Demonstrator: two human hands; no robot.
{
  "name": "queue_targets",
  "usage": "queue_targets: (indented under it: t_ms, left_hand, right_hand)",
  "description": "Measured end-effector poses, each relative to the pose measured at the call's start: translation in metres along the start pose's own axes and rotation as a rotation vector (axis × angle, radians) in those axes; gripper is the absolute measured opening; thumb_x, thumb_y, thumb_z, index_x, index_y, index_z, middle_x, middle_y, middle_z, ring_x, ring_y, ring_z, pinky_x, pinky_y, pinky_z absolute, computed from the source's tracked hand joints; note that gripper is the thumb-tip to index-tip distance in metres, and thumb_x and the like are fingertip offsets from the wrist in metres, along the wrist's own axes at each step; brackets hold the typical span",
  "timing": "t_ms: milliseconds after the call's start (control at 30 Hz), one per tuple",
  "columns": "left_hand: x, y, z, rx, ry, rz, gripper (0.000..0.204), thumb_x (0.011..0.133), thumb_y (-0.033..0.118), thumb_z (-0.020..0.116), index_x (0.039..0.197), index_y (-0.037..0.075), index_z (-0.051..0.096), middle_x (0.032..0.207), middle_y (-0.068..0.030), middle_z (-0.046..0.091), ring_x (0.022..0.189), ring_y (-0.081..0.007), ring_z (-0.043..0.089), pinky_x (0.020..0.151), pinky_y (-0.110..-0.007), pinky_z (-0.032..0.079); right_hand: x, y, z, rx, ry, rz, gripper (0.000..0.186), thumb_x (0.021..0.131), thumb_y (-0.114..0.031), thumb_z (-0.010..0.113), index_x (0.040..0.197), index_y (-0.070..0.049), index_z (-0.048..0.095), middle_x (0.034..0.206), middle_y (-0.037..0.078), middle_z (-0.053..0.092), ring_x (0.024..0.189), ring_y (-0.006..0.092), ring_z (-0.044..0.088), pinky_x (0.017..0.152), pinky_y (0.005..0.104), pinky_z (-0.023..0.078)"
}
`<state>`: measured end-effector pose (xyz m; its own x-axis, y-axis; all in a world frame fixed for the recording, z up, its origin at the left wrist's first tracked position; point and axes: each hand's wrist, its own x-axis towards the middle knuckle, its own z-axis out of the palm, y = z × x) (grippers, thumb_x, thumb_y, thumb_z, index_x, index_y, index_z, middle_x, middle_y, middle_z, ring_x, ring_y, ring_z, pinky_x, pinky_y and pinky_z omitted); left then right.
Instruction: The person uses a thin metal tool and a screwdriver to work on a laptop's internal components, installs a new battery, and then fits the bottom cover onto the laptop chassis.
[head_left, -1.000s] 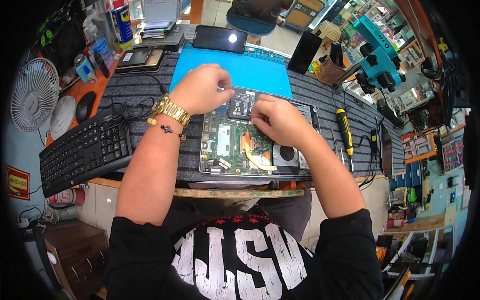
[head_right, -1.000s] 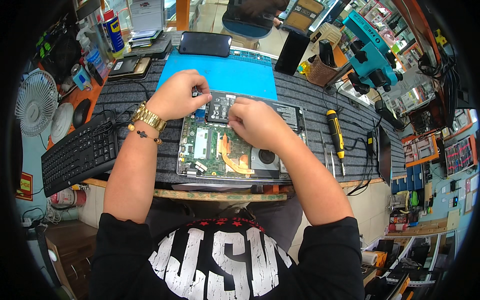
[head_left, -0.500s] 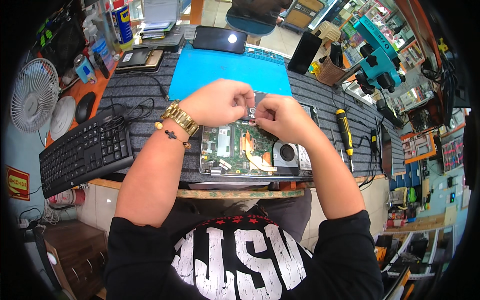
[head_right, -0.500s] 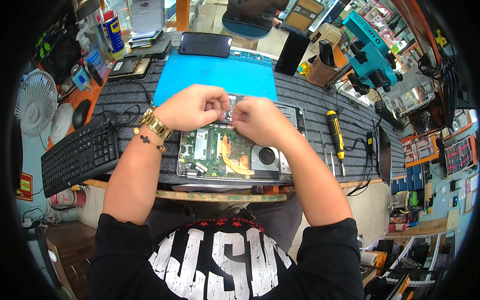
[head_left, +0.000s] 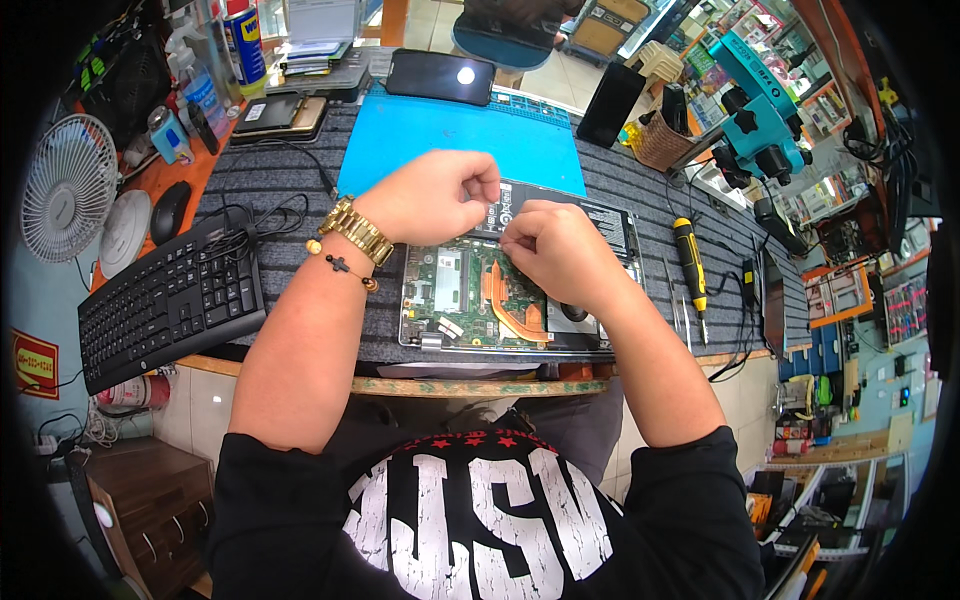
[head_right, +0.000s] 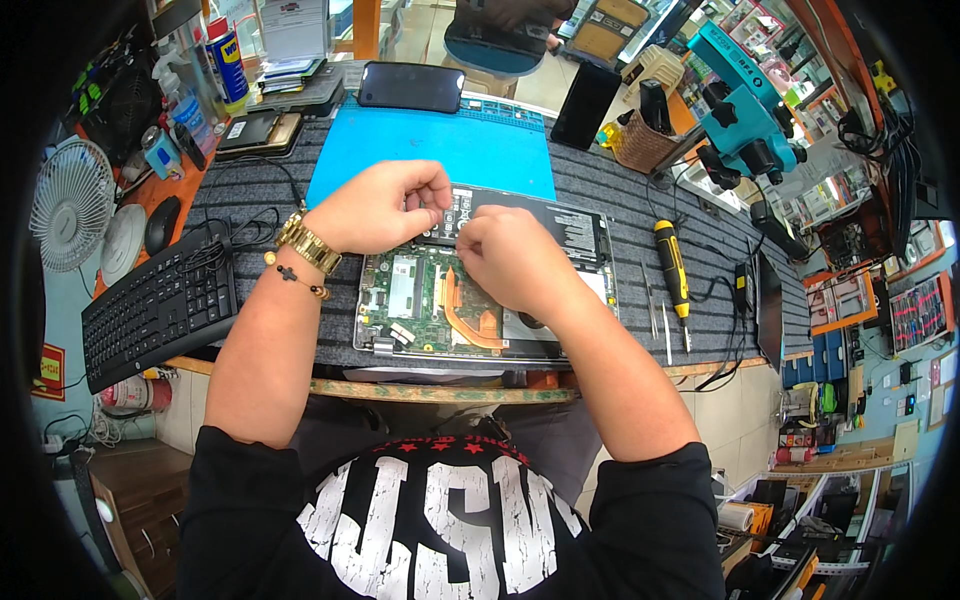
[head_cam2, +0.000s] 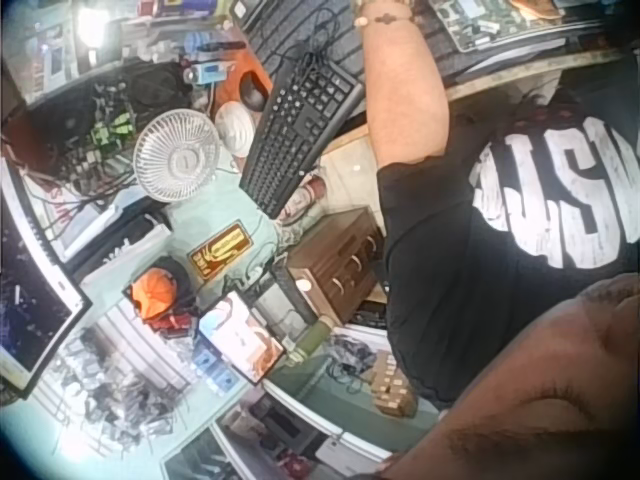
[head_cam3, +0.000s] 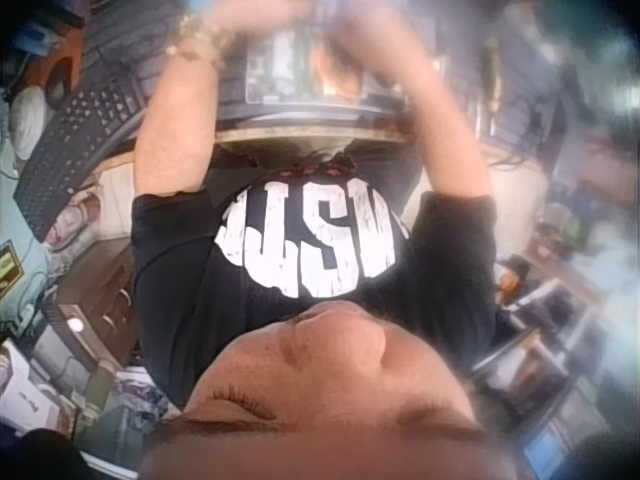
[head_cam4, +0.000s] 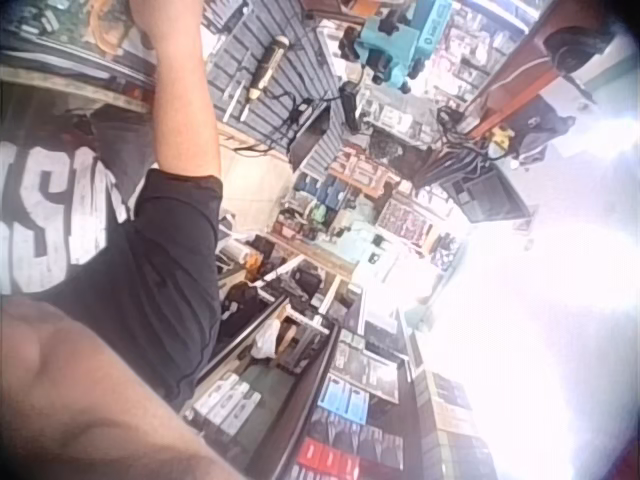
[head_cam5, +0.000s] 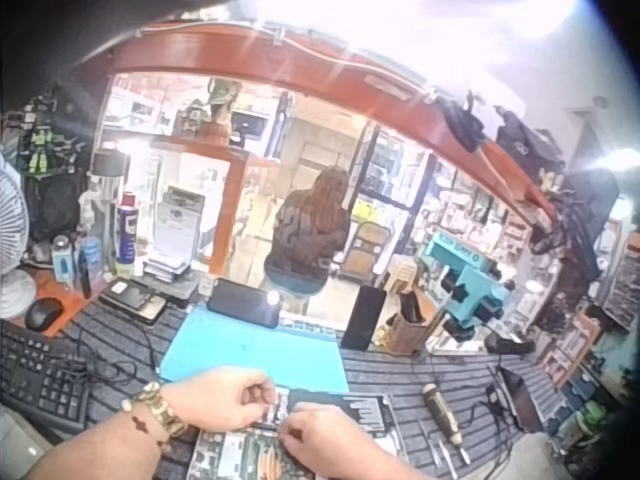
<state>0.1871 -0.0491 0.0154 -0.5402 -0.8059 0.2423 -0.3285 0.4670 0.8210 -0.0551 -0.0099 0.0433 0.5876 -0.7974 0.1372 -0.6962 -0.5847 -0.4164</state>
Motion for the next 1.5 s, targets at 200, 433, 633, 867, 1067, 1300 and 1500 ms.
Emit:
queue_targets:
  t_ms: [200,433,633,867,1067,1300,1500]
  left_hand:
    - [-0.001,-0.002,-0.004,0.013,0.015,-0.025,0.016,0.095,0.006,0.069,0.110,0.000,0.072,0.097,-0.0036,0.074,0.087,-0.0127,0.066,0.082,-0.031,0.058]
    - [0.000,-0.005,-0.006,0.024,0.020,-0.037,0.016,0.095,0.006,0.070,0.109,0.000,0.072,0.097,-0.0039,0.074,0.087,-0.0130,0.066,0.083,-0.032,0.058]
    - [-0.001,-0.006,-0.007,0.038,0.034,-0.040,0.016,0.094,0.007,0.070,0.108,0.000,0.073,0.095,-0.0039,0.074,0.085,-0.0128,0.065,0.081,-0.032,0.058]
    - [0.000,-0.005,-0.007,0.025,0.037,-0.046,0.015,0.094,0.007,0.070,0.107,0.000,0.073,0.094,-0.0036,0.073,0.084,-0.0127,0.064,0.081,-0.032,0.057]
    - [-0.004,-0.006,-0.009,0.031,0.048,-0.054,0.015,0.094,0.008,0.070,0.107,0.000,0.073,0.093,-0.0034,0.073,0.084,-0.0126,0.065,0.081,-0.032,0.058]
    - [0.002,0.001,-0.007,0.006,0.010,-0.067,0.013,0.096,0.009,0.071,0.106,0.000,0.073,0.094,-0.0029,0.073,0.086,-0.0121,0.065,0.081,-0.031,0.057]
    - [0.005,-0.010,-0.008,0.088,0.043,-0.020,0.011,0.095,0.010,0.073,0.101,0.001,0.071,0.090,-0.0030,0.071,0.081,-0.0119,0.063,0.076,-0.031,0.054]
  right_hand:
    - [0.002,0.001,0.002,0.032,-0.005,-0.004,0.007,0.089,-0.005,0.075,0.091,0.001,0.079,0.092,0.018,0.074,0.092,0.0403,0.074,0.085,0.0486,0.060]
    - [0.000,0.006,0.008,0.058,-0.002,-0.002,0.007,0.093,-0.005,0.072,0.093,0.001,0.075,0.096,0.018,0.071,0.094,0.0419,0.072,0.085,0.0494,0.058]
    - [-0.001,0.007,0.009,0.022,-0.009,-0.048,0.005,0.094,-0.004,0.070,0.093,0.000,0.072,0.099,0.018,0.070,0.096,0.0421,0.071,0.086,0.0493,0.058]
    - [-0.001,0.005,0.008,-0.024,-0.028,-0.051,0.003,0.095,-0.003,0.069,0.095,0.000,0.070,0.100,0.018,0.069,0.097,0.0428,0.071,0.086,0.0500,0.058]
    - [-0.001,0.006,0.006,0.025,-0.028,-0.062,0.005,0.096,-0.004,0.069,0.096,0.000,0.072,0.101,0.019,0.069,0.097,0.0432,0.071,0.087,0.0498,0.058]
    - [-0.014,0.007,0.006,0.005,0.032,-0.013,0.011,0.098,-0.007,0.068,0.101,0.000,0.076,0.101,0.019,0.072,0.099,0.0431,0.073,0.090,0.0492,0.059]
    - [-0.023,0.028,0.018,0.013,0.109,-0.071,0.011,0.098,-0.010,0.067,0.101,-0.002,0.074,0.107,0.018,0.069,0.104,0.0429,0.070,0.094,0.0518,0.058]
